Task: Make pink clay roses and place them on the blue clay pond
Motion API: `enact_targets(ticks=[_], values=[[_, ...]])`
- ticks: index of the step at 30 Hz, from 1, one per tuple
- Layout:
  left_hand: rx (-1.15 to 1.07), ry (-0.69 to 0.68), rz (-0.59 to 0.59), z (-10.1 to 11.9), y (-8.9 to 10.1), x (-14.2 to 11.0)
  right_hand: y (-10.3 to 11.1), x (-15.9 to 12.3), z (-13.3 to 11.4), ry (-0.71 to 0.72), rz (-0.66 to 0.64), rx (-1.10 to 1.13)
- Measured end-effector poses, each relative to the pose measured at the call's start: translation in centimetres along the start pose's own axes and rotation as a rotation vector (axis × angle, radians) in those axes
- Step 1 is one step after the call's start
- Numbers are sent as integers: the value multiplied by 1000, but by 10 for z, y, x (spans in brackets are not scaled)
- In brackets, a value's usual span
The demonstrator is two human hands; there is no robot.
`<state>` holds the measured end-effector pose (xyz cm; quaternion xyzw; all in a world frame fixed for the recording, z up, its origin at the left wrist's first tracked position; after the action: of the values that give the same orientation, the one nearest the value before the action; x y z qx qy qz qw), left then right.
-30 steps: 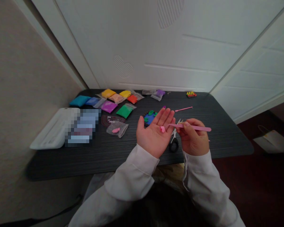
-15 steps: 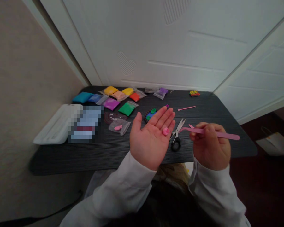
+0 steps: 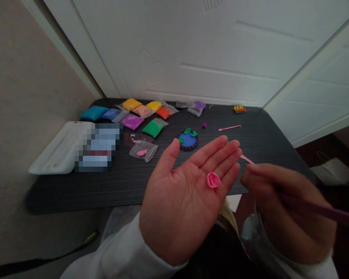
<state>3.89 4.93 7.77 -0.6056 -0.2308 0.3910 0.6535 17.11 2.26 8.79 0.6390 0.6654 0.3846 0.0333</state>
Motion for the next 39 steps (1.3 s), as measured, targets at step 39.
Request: enact_targets(ticks=[39], values=[[55,-44,-45,-1,15,1,-27,5,-17,54,-279,24]])
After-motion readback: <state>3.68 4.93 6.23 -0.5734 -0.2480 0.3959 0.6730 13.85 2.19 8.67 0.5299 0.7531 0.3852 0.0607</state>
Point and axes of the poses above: each hand's wrist, its own x-axis towards the middle knuckle, its own y-axis out of the back of the hand, z = x × y, the point moved 3 cm from there along x, towards the middle knuckle, and after that the axes turned 4 degrees about x, right-handed, at the moved point
